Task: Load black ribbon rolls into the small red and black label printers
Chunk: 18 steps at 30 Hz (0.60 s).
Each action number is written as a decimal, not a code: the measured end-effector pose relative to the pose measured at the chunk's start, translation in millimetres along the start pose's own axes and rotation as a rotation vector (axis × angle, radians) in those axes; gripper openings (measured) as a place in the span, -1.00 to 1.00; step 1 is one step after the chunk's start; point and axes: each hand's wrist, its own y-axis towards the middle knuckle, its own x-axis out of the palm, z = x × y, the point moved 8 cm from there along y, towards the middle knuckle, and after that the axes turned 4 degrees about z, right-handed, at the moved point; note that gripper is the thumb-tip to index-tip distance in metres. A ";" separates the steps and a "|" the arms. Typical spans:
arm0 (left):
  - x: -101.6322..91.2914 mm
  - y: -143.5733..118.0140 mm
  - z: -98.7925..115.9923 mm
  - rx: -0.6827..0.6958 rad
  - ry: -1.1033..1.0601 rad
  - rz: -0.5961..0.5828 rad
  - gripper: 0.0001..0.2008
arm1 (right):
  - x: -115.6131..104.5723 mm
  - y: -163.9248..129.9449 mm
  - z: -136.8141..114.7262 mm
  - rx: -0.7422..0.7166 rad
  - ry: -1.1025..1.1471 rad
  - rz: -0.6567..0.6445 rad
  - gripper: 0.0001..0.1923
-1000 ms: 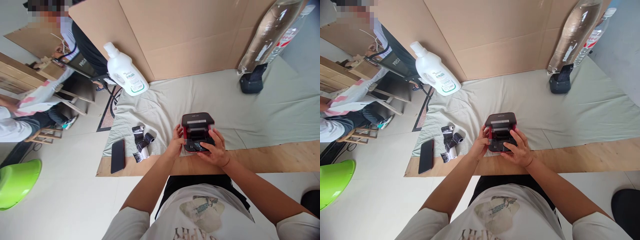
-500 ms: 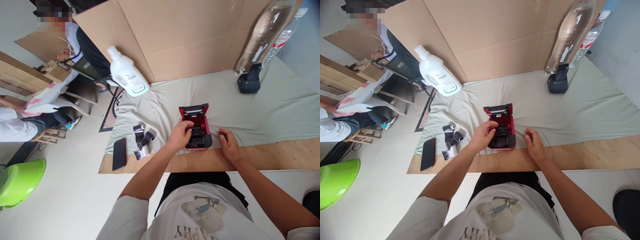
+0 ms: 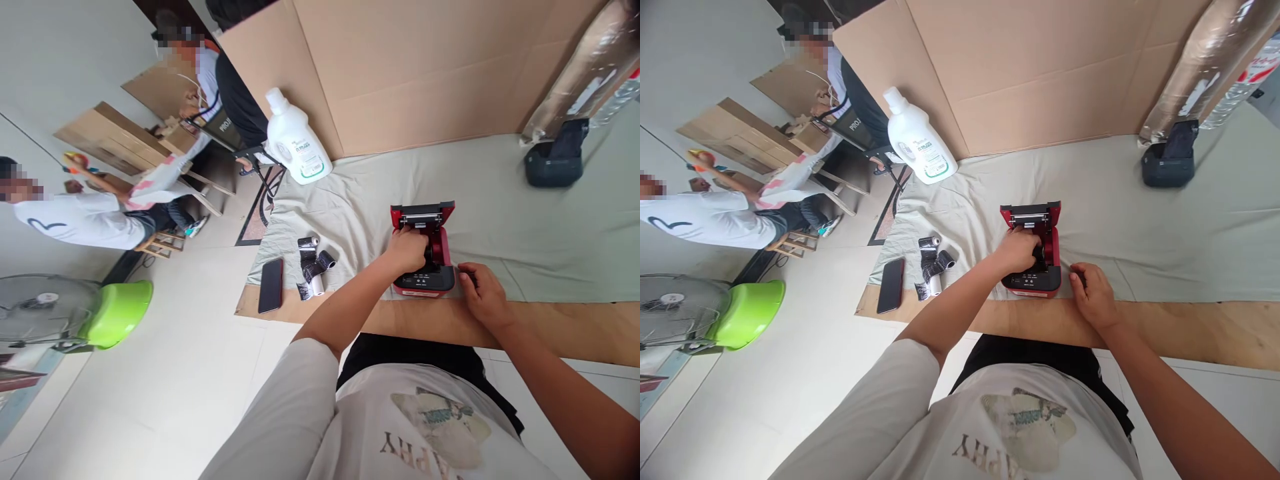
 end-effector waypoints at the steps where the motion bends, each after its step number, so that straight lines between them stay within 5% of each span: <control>1: -5.7 -5.0 -0.7 -0.007 -0.065 0.037 -0.66 | 0.3 0.2 0.0 -0.001 -0.003 -0.001 -0.55; 5: -30.2 -37.2 -11.1 -0.057 -0.533 0.184 -0.66 | 1.5 0.2 0.7 0.001 -0.019 -0.005 -0.55; 9: -41.5 -82.1 -38.3 -0.012 -1.030 0.096 -0.70 | 2.6 -0.5 1.6 0.008 -0.033 -0.013 -0.57; 15: -65.3 -170.9 -176.8 -0.400 -0.834 0.189 -0.54 | 3.1 -0.6 -0.7 -0.013 -0.050 -0.018 -0.60; 18: -71.8 -214.3 -234.2 -0.551 -0.594 0.120 -0.50 | 3.3 0.3 -2.0 -0.036 -0.065 -0.013 -0.60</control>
